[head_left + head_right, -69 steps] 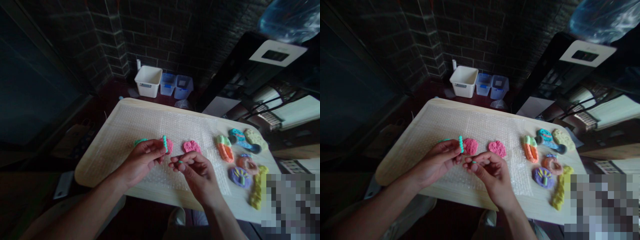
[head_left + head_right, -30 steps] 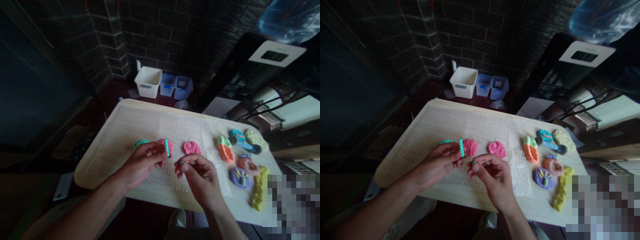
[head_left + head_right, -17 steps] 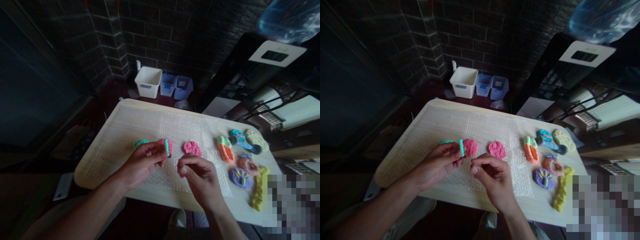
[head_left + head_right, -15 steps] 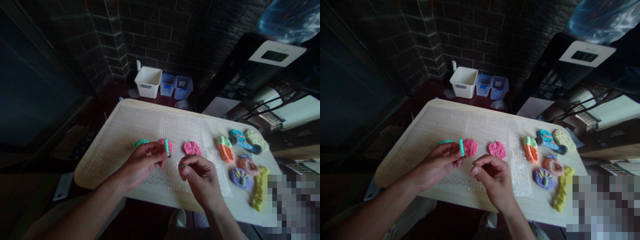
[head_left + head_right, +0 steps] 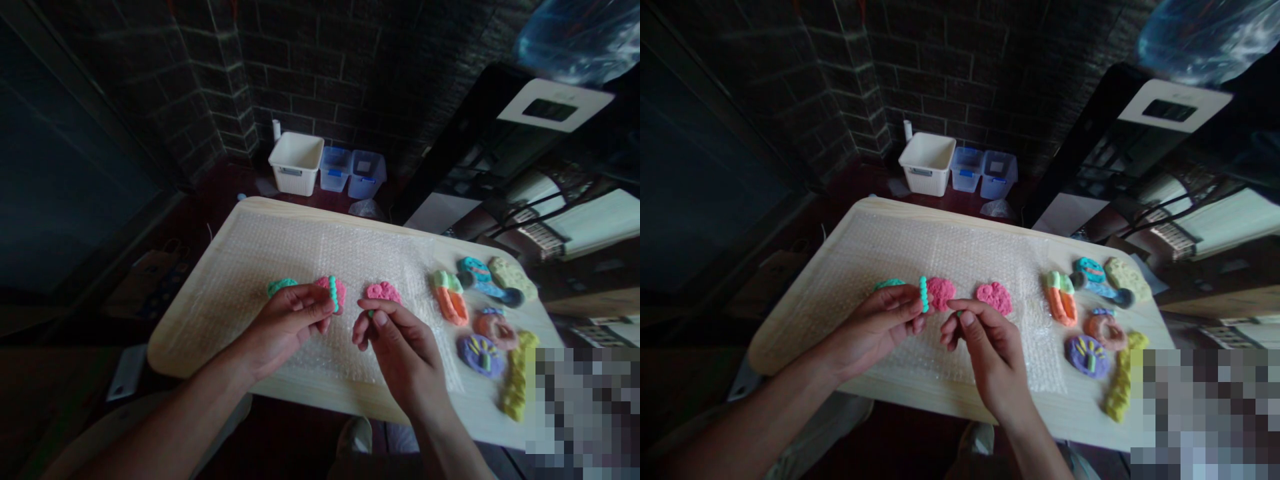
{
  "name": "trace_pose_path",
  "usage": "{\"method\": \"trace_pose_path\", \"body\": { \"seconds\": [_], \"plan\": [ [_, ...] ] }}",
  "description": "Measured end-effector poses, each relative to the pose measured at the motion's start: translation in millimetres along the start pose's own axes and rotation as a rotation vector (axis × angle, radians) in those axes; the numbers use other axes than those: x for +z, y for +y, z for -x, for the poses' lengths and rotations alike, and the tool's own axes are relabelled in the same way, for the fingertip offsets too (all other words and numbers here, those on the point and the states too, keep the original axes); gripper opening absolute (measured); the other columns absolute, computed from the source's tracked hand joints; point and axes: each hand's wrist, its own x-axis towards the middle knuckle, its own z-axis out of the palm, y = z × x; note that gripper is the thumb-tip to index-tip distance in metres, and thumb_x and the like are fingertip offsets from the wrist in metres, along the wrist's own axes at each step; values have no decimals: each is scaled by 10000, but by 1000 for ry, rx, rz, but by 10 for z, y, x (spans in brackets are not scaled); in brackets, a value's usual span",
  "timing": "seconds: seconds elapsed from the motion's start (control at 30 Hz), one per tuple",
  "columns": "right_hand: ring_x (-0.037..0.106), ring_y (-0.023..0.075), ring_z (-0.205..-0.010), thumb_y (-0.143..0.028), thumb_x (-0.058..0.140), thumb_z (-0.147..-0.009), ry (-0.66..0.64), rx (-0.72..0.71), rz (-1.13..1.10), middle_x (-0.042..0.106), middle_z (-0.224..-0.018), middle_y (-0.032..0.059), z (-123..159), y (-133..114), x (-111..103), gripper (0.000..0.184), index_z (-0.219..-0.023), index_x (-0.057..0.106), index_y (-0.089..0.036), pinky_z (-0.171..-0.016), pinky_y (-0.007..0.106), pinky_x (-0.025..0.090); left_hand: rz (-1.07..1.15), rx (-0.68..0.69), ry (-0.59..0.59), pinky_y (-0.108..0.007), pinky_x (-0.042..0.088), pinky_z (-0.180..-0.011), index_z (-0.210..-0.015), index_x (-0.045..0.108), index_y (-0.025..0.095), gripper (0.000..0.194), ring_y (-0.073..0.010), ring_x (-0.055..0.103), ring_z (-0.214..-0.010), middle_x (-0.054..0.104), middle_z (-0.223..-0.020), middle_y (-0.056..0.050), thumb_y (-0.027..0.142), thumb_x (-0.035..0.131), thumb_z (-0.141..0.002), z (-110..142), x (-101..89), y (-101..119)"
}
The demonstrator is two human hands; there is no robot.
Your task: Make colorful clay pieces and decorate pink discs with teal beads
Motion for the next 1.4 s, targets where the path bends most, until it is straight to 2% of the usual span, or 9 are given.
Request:
{"method": "trace_pose_path", "body": {
  "seconds": [0.23, 0.4, 0.6, 0.73, 0.87, 0.97, 1.07, 1.2, 1.4],
  "plan": [
    [734, 133, -607, -221, 848, -872, -27, 10, 3, 814, -756, 36, 15, 9, -30, 127, -995, 838, -252, -554, 210, 600, -9, -12, 10, -237, 435, -656, -818, 794, 144, 171, -100, 565, -693, 667, -799, -25, 269, 904, -776, 11, -10, -11],
    [766, 153, -619, -282, 741, -974, -59, 18, -40, 827, -779, 68, 22, -7, 3, 120, -968, 833, -206, -542, 221, 624, -18, -24, 21, -232, 435, -651, -816, 788, 138, 187, -97, 557, -685, 659, -792, -21, 275, 908, -772, 9, -6, -4],
    [795, 174, -866, -335, 653, -1036, -60, 59, -56, 837, -961, 83, 3, -32, 39, 189, -1110, 787, -223, -757, 267, 651, 4, -35, 10, -259, 460, -708, -864, 793, 138, 205, -123, 583, -769, 691, -904, -53, 290, 903, -780, 7, -15, -21],
    [784, 166, -785, -350, 647, -1038, -56, 76, -46, 831, -890, 73, 6, -15, 21, 182, -1018, 774, -221, -673, 247, 630, 7, -36, 19, -255, 454, -694, -855, 788, 142, 200, -111, 571, -738, 685, -888, -41, 281, 907, -775, 11, -21, -23],
    [675, 90, -635, -249, 820, -906, 7, -27, 81, 776, -769, 4, 0, 21, -33, 32, -914, 796, -230, -590, 167, 554, 8, -8, -3, -230, 438, -660, -855, 787, 151, 170, -90, 569, -694, 694, -869, -32, 258, 899, -786, 12, -33, -23],
    [672, 84, -740, -174, 887, -815, 28, -103, 183, 768, -828, -3, -9, 27, -37, 136, -915, 831, -249, -680, 148, 552, 9, -16, -19, -226, 447, -676, -853, 780, 150, 163, -87, 572, -706, 698, -883, -34, 249, 894, -793, 16, -28, -22],
    [706, 101, -808, -140, 860, -830, 24, -86, 194, 793, -891, 10, -2, 7, 5, 193, -973, 836, -268, -740, 165, 576, 14, -22, -25, -222, 452, -675, -829, 766, 146, 173, -89, 571, -710, 674, -840, -16, 239, 903, -780, 27, -14, -22],
    [722, 95, -750, -120, 834, -849, 43, -82, 164, 805, -878, 6, 34, -27, 62, 208, -991, 820, -270, -697, 159, 588, 8, -28, -39, -219, 455, -662, -816, 758, 147, 176, -91, 580, -692, 659, -768, -2, 235, 905, -776, 44, -4, -25],
    [718, 109, -808, -126, 803, -881, 47, -197, 314, 790, -893, 17, 44, -46, 76, 160, -973, 823, -255, -742, 177, 586, 5, 7, -48, -219, 461, -654, -826, 771, 170, 159, -94, 603, -677, 681, -733, 4, 238, 906, -778, 58, -4, -57]
  ]
}}
